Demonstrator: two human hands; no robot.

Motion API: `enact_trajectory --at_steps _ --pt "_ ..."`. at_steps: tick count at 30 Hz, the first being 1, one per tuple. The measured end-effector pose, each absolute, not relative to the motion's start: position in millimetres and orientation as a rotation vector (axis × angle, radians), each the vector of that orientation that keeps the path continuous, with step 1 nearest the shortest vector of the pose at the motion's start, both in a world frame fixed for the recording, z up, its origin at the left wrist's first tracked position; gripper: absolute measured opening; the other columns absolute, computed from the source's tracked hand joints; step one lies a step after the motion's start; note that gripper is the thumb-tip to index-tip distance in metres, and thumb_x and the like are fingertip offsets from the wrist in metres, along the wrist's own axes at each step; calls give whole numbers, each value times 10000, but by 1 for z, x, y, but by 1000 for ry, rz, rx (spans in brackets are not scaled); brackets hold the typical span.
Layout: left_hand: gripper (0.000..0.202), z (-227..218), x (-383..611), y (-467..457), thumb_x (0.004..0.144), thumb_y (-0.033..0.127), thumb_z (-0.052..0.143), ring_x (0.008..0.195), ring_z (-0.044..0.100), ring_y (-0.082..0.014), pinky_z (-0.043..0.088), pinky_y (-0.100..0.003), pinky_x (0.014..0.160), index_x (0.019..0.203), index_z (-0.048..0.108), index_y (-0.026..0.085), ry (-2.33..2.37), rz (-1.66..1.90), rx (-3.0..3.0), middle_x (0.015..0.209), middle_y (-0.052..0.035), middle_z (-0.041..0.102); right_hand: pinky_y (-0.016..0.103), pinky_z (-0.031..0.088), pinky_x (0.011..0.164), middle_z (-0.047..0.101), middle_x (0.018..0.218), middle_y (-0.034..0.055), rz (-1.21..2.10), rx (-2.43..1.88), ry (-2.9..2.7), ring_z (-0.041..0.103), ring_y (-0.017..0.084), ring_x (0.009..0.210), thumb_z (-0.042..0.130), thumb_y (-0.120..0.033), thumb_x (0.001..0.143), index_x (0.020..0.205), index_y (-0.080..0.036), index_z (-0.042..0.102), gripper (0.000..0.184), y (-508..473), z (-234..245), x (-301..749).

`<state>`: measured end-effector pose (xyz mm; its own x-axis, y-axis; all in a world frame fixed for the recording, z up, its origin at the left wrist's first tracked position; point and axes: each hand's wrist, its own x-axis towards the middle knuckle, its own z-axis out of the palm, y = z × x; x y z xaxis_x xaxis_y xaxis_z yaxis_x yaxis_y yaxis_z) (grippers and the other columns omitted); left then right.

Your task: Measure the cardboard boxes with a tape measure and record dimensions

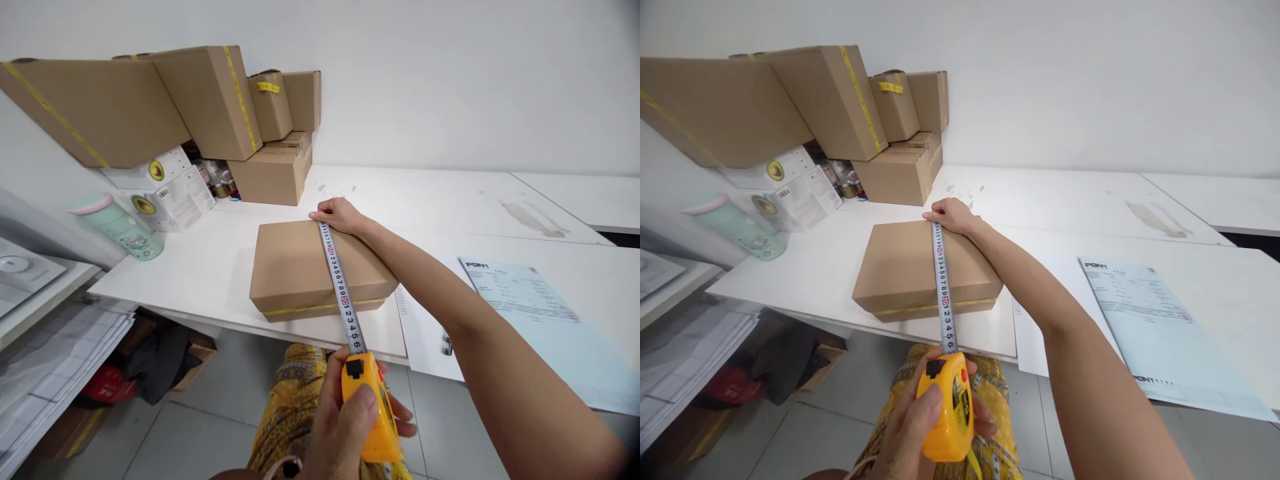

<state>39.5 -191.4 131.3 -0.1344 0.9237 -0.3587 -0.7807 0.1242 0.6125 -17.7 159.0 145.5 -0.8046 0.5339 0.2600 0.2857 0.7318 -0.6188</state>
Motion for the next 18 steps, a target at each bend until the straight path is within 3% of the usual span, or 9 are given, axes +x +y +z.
enact_trajectory --at_steps 2,9,14,18 --pt "557 131 40 -192 735 585 830 750 686 -211 605 -408 780 1095 643 204 841 1481 237 862 -52 684 303 236 612 330 586 -55 813 -623 -2495 292 112 595 610 -452 894 571 -214 348 479 160 144 -18" --pt "493 134 34 -192 775 573 781 817 696 -245 605 -410 716 1082 647 211 816 1488 224 1099 -95 653 295 265 597 346 555 -56 849 -669 -2450 317 103 578 644 -408 898 544 -203 390 482 158 148 -16" --pt "552 114 -4 -204 827 536 740 826 696 -218 563 -351 719 1275 599 246 760 1395 552 1231 -123 634 287 428 616 539 614 -9 994 -604 -2095 524 122 623 623 -560 924 639 -204 487 476 148 183 16" --pt "666 95 -39 -226 781 522 797 893 672 -218 546 -335 800 1352 575 263 968 1380 830 1224 -119 647 292 521 680 598 673 -6 833 -461 -1874 636 131 711 620 -628 903 688 -213 523 478 111 228 58"
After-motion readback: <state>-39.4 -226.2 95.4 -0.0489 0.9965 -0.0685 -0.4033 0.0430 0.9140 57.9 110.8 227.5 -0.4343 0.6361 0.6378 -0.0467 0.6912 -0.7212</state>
